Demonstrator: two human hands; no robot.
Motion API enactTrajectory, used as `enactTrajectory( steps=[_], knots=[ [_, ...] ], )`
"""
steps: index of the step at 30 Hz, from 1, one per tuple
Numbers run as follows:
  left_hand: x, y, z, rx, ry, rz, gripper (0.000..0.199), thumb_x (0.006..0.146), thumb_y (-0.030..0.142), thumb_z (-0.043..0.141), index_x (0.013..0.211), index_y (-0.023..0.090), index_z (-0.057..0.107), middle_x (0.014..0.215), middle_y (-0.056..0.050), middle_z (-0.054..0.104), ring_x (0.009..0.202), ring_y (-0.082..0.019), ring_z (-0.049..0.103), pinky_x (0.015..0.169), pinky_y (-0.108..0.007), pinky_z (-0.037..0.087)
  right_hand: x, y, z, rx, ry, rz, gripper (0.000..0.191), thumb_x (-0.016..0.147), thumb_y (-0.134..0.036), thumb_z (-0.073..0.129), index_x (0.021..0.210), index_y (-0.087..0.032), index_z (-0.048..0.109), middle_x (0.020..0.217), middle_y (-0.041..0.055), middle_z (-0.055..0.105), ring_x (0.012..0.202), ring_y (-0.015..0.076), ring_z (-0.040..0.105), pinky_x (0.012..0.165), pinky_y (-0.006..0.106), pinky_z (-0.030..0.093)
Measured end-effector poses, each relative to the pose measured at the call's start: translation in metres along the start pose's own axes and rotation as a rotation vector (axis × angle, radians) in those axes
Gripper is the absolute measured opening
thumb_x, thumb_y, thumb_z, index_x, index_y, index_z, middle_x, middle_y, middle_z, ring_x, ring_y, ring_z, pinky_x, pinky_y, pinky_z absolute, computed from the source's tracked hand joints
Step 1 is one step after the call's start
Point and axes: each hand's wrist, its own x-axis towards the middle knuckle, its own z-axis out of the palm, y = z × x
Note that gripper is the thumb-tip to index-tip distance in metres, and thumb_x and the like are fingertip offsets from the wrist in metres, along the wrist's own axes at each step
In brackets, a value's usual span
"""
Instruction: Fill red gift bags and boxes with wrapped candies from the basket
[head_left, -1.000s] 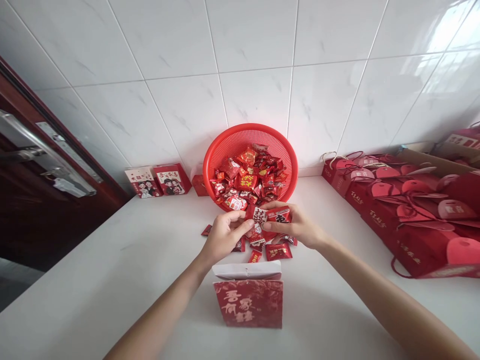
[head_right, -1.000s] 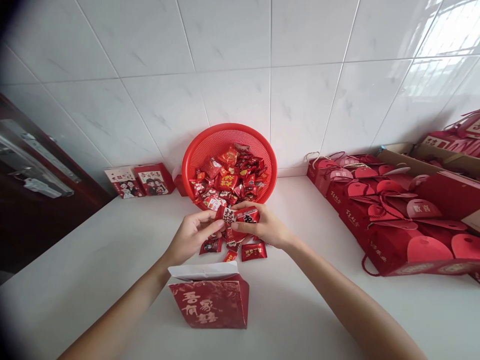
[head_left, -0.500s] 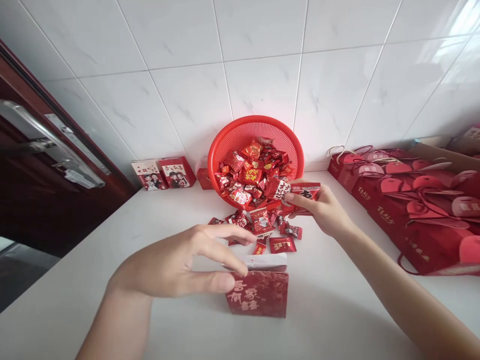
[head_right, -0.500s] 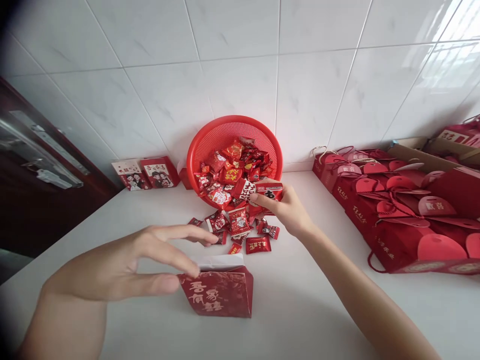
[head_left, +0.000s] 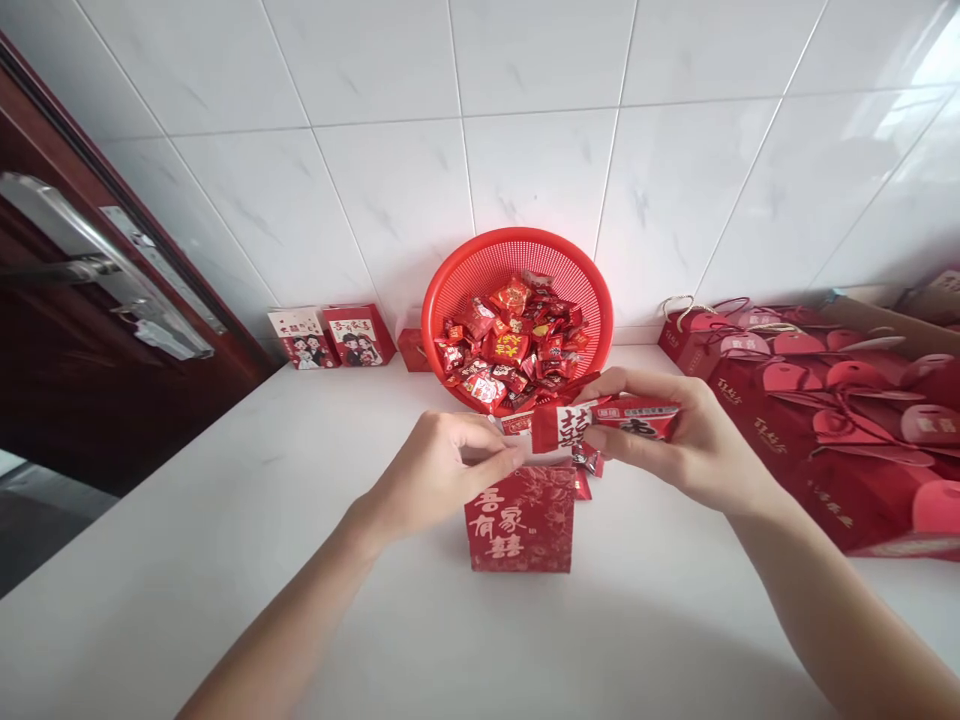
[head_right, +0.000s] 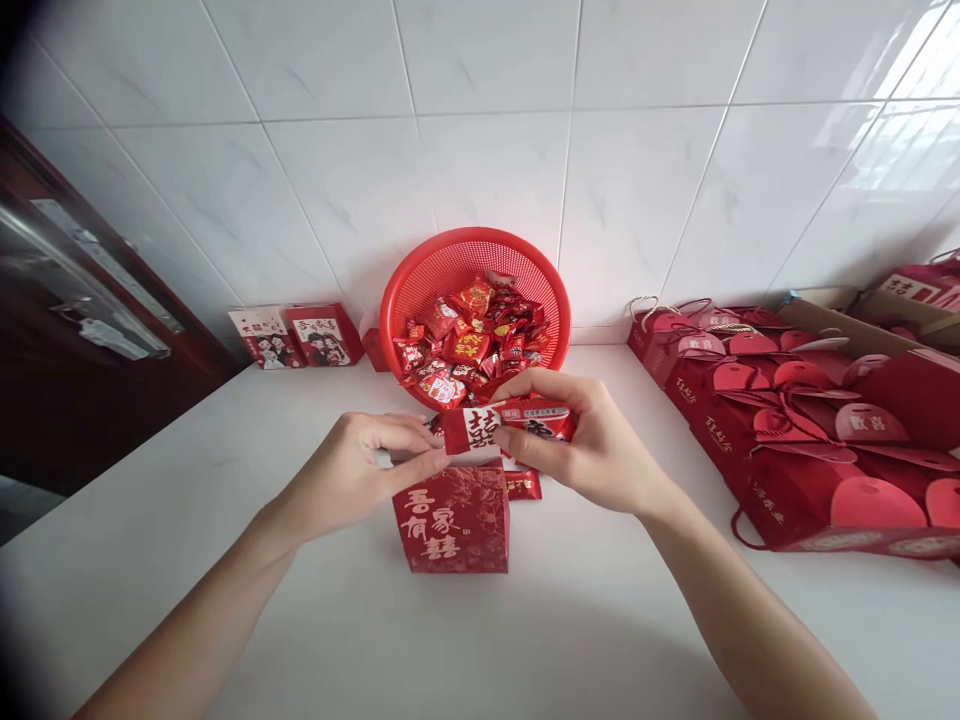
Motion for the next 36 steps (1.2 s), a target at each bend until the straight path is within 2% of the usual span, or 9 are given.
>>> enactTrajectory(
  steps=[4,9,13,20,24,26,30,33,36],
  knots=[
    [-0.002,0.004,0.000,-0.053,-0.072,-0.066,0.013,0.074,0.029,0.081,0.084,0.022,0.083,0.086,-0.006,0.078,0.079,-0.025,0.071,0.070,-0.031,0.057,-0.001,-0.001,0.002,-0.095,-0.034,-0.050,0.012,0.083,-0.023,0.072,0.095,-0.024,0.075,0.091,0.0033,0.074,0.083,0.0229,0.069,0.072,0.033,0.057],
    [-0.006,0.008,-0.009,-0.042,-0.207,-0.064,0.050,0.066,0.032,0.088,0.115,0.027,0.079,0.120,-0.007,0.074,0.115,-0.034,0.066,0.089,-0.037,0.059,-0.008,0.000,0.008,-0.209,-0.132,-0.113,0.019,0.085,-0.015,0.069,0.101,-0.024,0.072,0.099,0.0045,0.073,0.084,0.0211,0.068,0.073,0.031,0.057],
    [-0.009,0.008,-0.012,0.068,-0.262,-0.137,0.064,0.063,0.038,0.090,0.125,0.033,0.073,0.135,-0.003,0.066,0.129,-0.031,0.058,0.098,-0.036,0.056,-0.013,-0.001,0.018,-0.311,-0.208,-0.180,0.022,0.087,-0.011,0.065,0.107,-0.020,0.070,0.103,0.0083,0.071,0.085,0.0195,0.067,0.071,0.030,0.055],
    [-0.009,0.009,-0.012,0.070,-0.278,-0.110,0.062,0.066,0.037,0.089,0.125,0.031,0.072,0.135,-0.005,0.066,0.127,-0.030,0.059,0.100,-0.037,0.055,-0.013,-0.003,0.020,-0.259,-0.164,-0.203,0.034,0.088,-0.007,0.063,0.117,-0.022,0.066,0.109,0.0050,0.073,0.092,0.0173,0.069,0.077,0.027,0.057],
    [-0.009,0.007,-0.012,0.090,-0.255,-0.105,0.064,0.064,0.044,0.090,0.123,0.030,0.073,0.131,-0.006,0.067,0.122,-0.032,0.062,0.091,-0.037,0.058,-0.013,-0.004,0.024,-0.151,-0.137,-0.179,0.043,0.093,-0.009,0.059,0.133,-0.027,0.058,0.123,0.0034,0.072,0.106,0.0171,0.071,0.087,0.025,0.058],
    [-0.010,0.006,-0.011,0.088,-0.251,-0.111,0.068,0.063,0.046,0.090,0.127,0.031,0.071,0.133,-0.005,0.066,0.122,-0.033,0.061,0.088,-0.036,0.059,-0.014,-0.001,0.028,-0.127,-0.175,-0.202,0.044,0.097,-0.011,0.056,0.138,-0.028,0.055,0.130,0.0039,0.070,0.110,0.0163,0.070,0.092,0.026,0.057],
    [-0.009,0.004,-0.011,0.071,-0.280,-0.079,0.072,0.065,0.042,0.091,0.132,0.033,0.066,0.135,-0.003,0.065,0.127,-0.030,0.058,0.102,-0.038,0.052,-0.015,0.003,0.033,-0.124,-0.296,-0.219,0.052,0.099,-0.010,0.050,0.147,-0.029,0.047,0.130,0.0047,0.070,0.104,0.0149,0.072,0.092,0.027,0.058],
    [-0.009,0.003,-0.011,0.087,-0.276,-0.080,0.068,0.064,0.043,0.091,0.128,0.033,0.069,0.135,-0.004,0.065,0.129,-0.031,0.058,0.105,-0.040,0.050,-0.014,0.002,0.034,-0.121,-0.246,-0.181,0.048,0.096,-0.010,0.053,0.141,-0.028,0.052,0.118,0.0042,0.072,0.101,0.0163,0.072,0.090,0.028,0.059],
    [-0.009,0.003,-0.011,0.094,-0.269,-0.098,0.071,0.062,0.046,0.092,0.129,0.034,0.069,0.137,-0.004,0.064,0.128,-0.032,0.058,0.102,-0.040,0.051,-0.014,0.001,0.033,-0.082,-0.122,-0.132,0.028,0.091,-0.015,0.062,0.117,-0.024,0.059,0.104,0.0029,0.069,0.090,0.0170,0.070,0.080,0.029,0.059]
  ],
)
